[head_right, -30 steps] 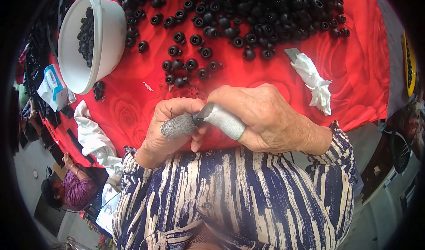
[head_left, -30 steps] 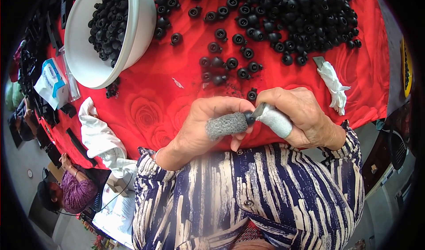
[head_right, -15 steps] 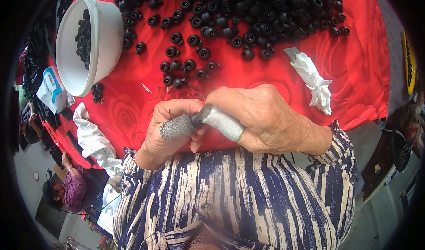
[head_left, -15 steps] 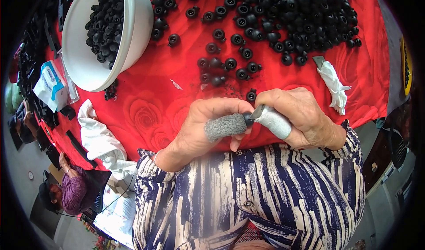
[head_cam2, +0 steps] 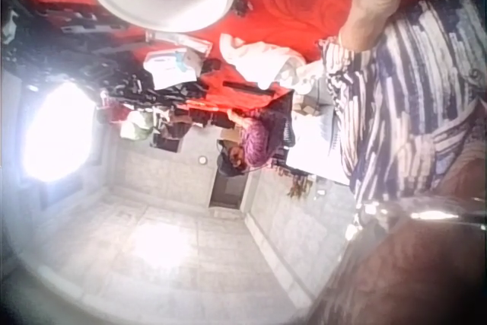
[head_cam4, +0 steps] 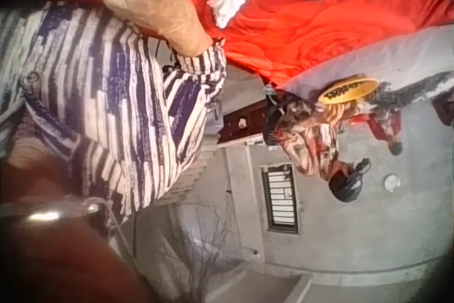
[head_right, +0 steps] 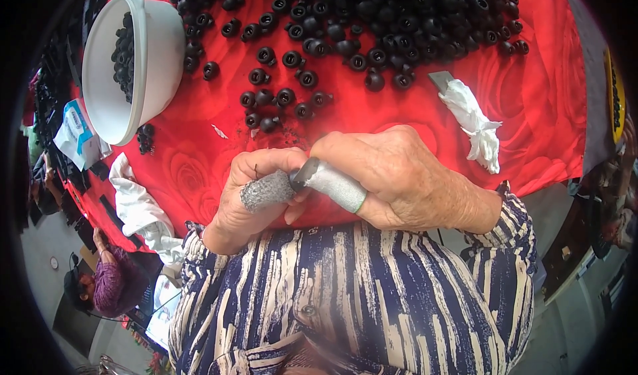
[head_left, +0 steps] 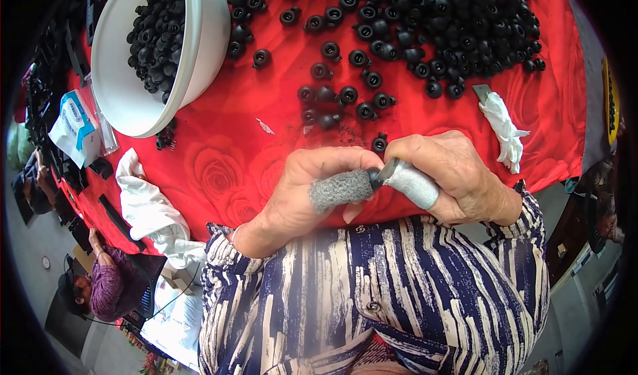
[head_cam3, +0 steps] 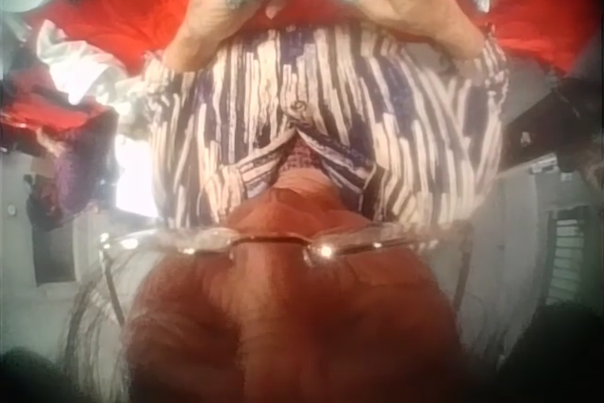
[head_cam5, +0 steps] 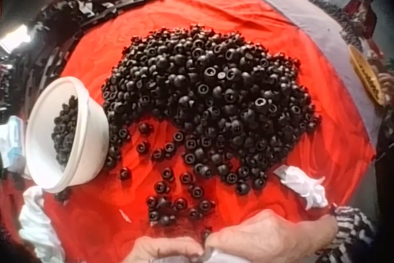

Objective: The person cleans or finishes small black plastic components on a table using a scraping tool.

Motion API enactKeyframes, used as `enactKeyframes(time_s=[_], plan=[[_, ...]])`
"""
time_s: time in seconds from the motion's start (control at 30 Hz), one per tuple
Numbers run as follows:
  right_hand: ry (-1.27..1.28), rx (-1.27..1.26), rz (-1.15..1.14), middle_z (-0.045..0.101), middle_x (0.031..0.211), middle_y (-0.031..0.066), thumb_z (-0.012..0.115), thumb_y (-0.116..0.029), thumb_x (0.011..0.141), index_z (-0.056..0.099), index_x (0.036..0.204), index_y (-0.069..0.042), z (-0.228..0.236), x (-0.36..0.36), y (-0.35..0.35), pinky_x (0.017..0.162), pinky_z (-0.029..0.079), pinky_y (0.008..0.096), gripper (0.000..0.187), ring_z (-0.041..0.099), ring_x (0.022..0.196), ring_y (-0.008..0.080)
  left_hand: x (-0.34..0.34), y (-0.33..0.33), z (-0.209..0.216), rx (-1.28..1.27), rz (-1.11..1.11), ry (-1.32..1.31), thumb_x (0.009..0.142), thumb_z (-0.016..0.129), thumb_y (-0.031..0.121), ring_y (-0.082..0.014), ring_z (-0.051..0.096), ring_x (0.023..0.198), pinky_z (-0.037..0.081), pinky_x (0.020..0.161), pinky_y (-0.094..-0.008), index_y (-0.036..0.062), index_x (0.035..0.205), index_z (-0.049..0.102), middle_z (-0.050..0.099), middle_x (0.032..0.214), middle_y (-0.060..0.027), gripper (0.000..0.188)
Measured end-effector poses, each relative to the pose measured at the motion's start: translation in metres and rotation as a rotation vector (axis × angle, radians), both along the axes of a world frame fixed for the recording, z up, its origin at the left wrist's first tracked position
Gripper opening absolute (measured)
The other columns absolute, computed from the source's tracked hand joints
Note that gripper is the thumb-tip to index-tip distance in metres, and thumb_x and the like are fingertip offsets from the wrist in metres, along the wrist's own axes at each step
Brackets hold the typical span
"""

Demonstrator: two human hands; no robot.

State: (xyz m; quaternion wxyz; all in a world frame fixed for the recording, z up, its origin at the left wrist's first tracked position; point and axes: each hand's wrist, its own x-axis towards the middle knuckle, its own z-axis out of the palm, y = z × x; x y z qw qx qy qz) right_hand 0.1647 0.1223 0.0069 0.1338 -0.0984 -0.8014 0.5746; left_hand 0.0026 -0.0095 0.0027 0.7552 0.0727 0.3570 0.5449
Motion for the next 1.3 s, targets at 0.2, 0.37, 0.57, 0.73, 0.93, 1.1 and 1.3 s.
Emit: enactKeyframes(time_s=[0.2, 0.37, 0.57, 0.73, 0.93, 1.1, 1.3], plan=[[0.045, 0.064, 0.253, 0.056, 0.064, 0.0059, 0.059, -0.014, 0.08, 0.057, 0.089, -0.002, 0.001, -0.002, 0.002, 0.043, 0.046, 0.0317, 0.016, 0.058, 0.051, 0.0199, -0.003, 0.004, 0.002, -0.105, 0.007, -0.037, 0.085, 0.06, 0.011, -0.0082, 0.051, 0.059, 0.04, 0.048, -0.0188, -0.0016, 0.104, 0.059, 0.059, 0.082, -0.0056, 0.023], [0.099, -0.22, 0.124, 0.059, 0.072, 0.0097, 0.061, -0.008, 0.076, 0.056, 0.087, 0.002, -0.004, 0.001, 0.007, 0.055, 0.047, 0.0313, 0.015, 0.061, 0.062, 0.0245, -0.004, 0.004, -0.002, -0.085, 0.014, -0.085, 0.085, 0.06, 0.013, -0.0069, 0.05, 0.057, 0.039, 0.047, -0.0185, -0.0024, 0.103, 0.059, 0.059, 0.078, -0.0048, 0.024], [0.006, -0.08, 0.0, 0.059, 0.078, 0.0115, 0.058, -0.005, 0.078, 0.053, 0.095, 0.003, 0.003, -0.001, 0.005, 0.058, 0.047, 0.0303, 0.02, 0.062, 0.066, 0.0251, -0.002, 0.005, 0.002, -0.074, 0.008, -0.063, 0.086, 0.059, 0.014, -0.0069, 0.05, 0.056, 0.039, 0.047, -0.0184, -0.0017, 0.104, 0.059, 0.058, 0.077, -0.0053, 0.024], [-0.02, -0.066, 0.0, 0.058, 0.078, 0.0123, 0.059, -0.004, 0.077, 0.053, 0.097, 0.003, 0.004, -0.001, 0.005, 0.057, 0.047, 0.0307, 0.022, 0.061, 0.065, 0.0258, -0.001, 0.004, 0.001, -0.062, 0.014, -0.057, 0.087, 0.057, 0.013, -0.0078, 0.05, 0.056, 0.039, 0.046, -0.0188, -0.0016, 0.104, 0.058, 0.058, 0.077, -0.0062, 0.023], [-0.051, -0.082, -0.004, 0.058, 0.075, 0.0133, 0.06, -0.004, 0.077, 0.053, 0.097, 0.0, 0.006, -0.003, 0.005, 0.055, 0.048, 0.0343, 0.022, 0.061, 0.067, 0.0293, -0.001, 0.002, 0.0, -0.044, 0.011, -0.035, 0.087, 0.056, 0.012, -0.0092, 0.051, 0.057, 0.039, 0.046, -0.0194, -0.0017, 0.105, 0.058, 0.059, 0.078, -0.0076, 0.023], [-0.042, -0.068, 0.023, 0.059, 0.078, 0.0124, 0.06, -0.005, 0.076, 0.053, 0.097, 0.002, 0.004, -0.002, 0.005, 0.057, 0.047, 0.0317, 0.023, 0.062, 0.067, 0.0275, -0.002, 0.003, 0.002, -0.052, 0.017, -0.057, 0.087, 0.056, 0.012, -0.0091, 0.051, 0.057, 0.039, 0.046, -0.0199, -0.0021, 0.105, 0.058, 0.058, 0.078, -0.0076, 0.023], [-0.047, -0.015, 0.041, 0.058, 0.074, 0.0116, 0.061, -0.005, 0.074, 0.053, 0.096, -0.001, 0.004, -0.002, 0.005, 0.053, 0.048, 0.0341, 0.024, 0.061, 0.064, 0.0272, -0.002, 0.005, 0.002, -0.068, 0.017, -0.083, 0.087, 0.057, 0.012, -0.0084, 0.049, 0.056, 0.039, 0.046, -0.0199, -0.003, 0.103, 0.058, 0.057, 0.077, -0.007, 0.023]])
